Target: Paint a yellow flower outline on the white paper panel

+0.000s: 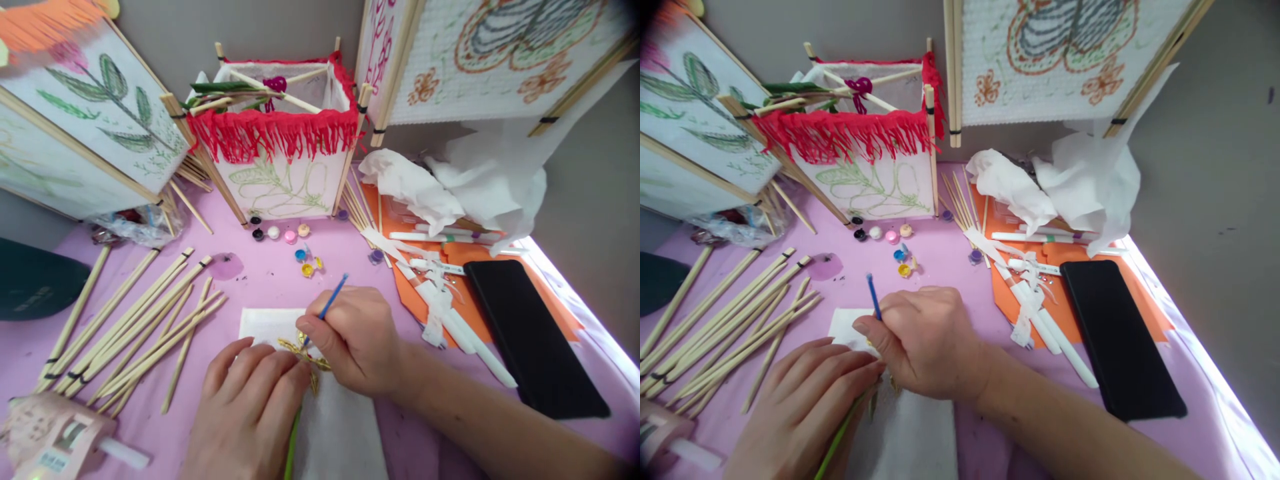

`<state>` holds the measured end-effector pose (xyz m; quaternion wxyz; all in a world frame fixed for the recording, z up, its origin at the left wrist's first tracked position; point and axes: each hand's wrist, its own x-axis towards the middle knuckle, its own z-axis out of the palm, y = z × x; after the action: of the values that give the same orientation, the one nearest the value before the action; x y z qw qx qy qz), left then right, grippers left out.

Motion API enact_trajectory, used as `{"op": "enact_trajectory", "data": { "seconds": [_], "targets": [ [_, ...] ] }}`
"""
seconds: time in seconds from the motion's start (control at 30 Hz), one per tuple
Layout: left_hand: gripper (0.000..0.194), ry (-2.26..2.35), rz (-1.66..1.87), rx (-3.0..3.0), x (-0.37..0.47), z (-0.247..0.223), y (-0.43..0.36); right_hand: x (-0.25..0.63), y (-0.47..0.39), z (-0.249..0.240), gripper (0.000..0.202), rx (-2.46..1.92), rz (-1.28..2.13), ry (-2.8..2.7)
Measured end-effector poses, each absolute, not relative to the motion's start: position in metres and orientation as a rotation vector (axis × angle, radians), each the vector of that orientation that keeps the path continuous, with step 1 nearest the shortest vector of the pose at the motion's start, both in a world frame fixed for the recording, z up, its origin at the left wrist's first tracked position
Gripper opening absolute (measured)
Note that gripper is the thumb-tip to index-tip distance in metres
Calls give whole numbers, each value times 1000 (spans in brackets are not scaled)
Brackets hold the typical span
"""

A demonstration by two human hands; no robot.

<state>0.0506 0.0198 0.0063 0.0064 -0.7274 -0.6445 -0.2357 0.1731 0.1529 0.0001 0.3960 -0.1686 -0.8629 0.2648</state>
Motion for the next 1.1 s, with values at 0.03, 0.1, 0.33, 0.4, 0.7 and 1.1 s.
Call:
{"op": "enact_trajectory", "data": {
  "seconds": [0.03, 0.1, 0.33, 0.4, 0.7, 1.1],
  "targets": [
    [26, -2021, -733, -2278, 51, 7, 20, 174, 154, 2, 33, -443, 663, -2176],
    [26, -2025, -734, -2283, 52, 8, 20, 176, 156, 6, 34, -499, 626, -2144],
    [27, -2020, -724, -2272, 51, 8, 20, 176, 157, 6, 36, -569, 592, -2142],
    [27, -2014, -713, -2269, 50, 7, 19, 175, 157, 4, 37, -573, 580, -2159],
    [28, -2007, -661, -2288, 48, 8, 19, 174, 155, -1, 37, -581, 554, -2172],
    [28, -1957, -599, -2336, 45, 9, 20, 174, 157, -2, 36, -565, 462, -2153]
  ]
}}
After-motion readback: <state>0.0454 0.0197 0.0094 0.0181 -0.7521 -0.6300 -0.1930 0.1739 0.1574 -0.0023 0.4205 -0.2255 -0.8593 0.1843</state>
